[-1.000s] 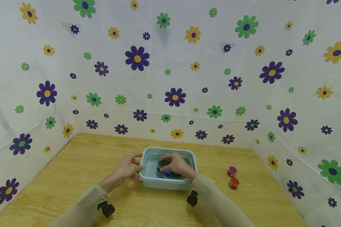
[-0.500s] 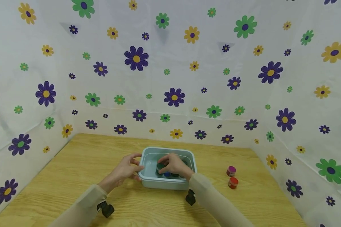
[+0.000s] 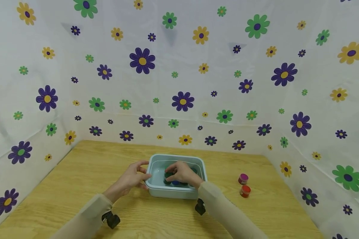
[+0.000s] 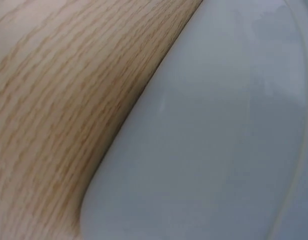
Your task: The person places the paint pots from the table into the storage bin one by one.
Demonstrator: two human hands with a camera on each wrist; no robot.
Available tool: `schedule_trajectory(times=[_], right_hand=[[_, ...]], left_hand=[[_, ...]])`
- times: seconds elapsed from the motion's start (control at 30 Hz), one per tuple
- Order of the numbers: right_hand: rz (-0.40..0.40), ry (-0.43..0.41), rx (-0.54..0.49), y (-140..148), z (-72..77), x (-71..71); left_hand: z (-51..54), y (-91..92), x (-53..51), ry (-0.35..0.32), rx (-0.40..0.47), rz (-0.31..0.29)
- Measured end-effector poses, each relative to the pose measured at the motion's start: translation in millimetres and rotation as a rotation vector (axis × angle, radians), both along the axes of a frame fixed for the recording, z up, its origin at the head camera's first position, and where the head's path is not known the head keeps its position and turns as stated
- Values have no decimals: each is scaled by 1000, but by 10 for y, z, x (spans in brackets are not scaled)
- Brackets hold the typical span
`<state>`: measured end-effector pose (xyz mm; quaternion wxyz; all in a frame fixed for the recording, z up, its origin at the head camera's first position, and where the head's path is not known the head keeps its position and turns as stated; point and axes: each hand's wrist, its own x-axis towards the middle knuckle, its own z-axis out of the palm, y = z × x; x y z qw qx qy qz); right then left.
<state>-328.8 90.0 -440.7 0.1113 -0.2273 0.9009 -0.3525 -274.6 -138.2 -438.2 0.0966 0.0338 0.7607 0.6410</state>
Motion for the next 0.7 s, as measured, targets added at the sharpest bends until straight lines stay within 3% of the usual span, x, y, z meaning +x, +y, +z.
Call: schedule_trajectory(times=[0.33,0.7], right_hand=[[-5,4,-2,27,5,-30],[45,-53,-127,227,47,-46]], left_hand=[[-18,2,-28,3,4,-2],[-12,-8,-3,-12,10,1]])
